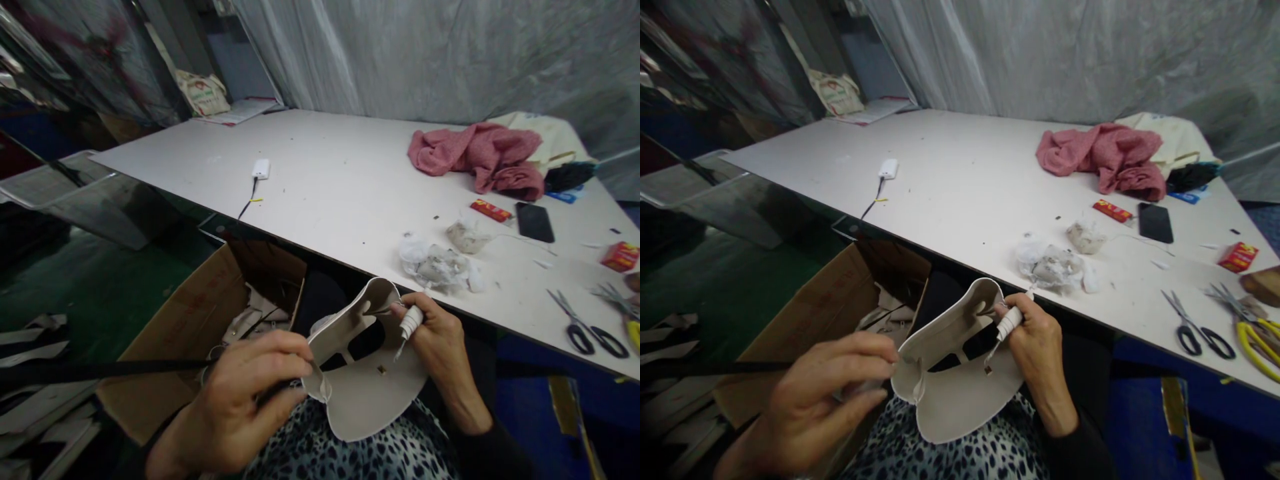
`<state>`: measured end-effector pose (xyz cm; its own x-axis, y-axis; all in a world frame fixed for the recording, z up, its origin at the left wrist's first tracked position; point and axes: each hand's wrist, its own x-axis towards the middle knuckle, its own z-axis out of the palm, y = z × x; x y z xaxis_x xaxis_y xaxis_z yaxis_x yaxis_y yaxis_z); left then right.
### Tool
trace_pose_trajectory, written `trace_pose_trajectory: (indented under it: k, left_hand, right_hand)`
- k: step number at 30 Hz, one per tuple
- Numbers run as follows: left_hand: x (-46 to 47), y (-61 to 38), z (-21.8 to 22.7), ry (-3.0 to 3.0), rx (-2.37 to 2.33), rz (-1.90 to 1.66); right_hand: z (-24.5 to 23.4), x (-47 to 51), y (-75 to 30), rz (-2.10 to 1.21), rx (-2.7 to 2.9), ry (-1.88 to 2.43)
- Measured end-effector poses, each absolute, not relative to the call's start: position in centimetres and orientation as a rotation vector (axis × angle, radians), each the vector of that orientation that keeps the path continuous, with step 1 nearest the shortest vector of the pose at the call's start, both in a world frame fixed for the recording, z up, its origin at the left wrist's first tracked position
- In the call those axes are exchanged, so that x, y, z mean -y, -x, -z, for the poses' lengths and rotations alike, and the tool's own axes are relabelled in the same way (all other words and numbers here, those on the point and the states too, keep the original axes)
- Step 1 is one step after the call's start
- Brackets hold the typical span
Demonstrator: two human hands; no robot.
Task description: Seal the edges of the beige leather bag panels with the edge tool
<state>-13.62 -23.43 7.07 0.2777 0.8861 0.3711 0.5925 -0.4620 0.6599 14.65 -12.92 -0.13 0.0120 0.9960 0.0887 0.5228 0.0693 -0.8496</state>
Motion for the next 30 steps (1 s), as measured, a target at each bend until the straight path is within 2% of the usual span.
trace_pose_trajectory:
  k: [3,5,11,22,30]
  left_hand:
    - [25.8,13.7,-7.2,-2.353,-1.313,-0.496]
    - [26.3,13.1,-6.6,-2.403,-1.324,-0.372]
    - [25.5,11.4,-4.8,-2.399,-1.396,-0.488]
    - [24.6,12.7,-4.0,-2.372,-1.331,-0.772]
    - [22.7,12.3,-7.3,-2.077,-1.161,-0.731]
  right_hand:
    - [0.0,12.9,-14.3,-0.776,1.643,1.531]
    - [-0.1,12.9,-14.1,-0.761,1.662,1.525]
    - [-0.2,13.1,-14.0,-0.749,1.687,1.516]
    - [0.2,13.0,-14.3,-0.793,1.623,1.521]
    - [0.7,11.8,-15.2,-0.795,1.617,1.53]
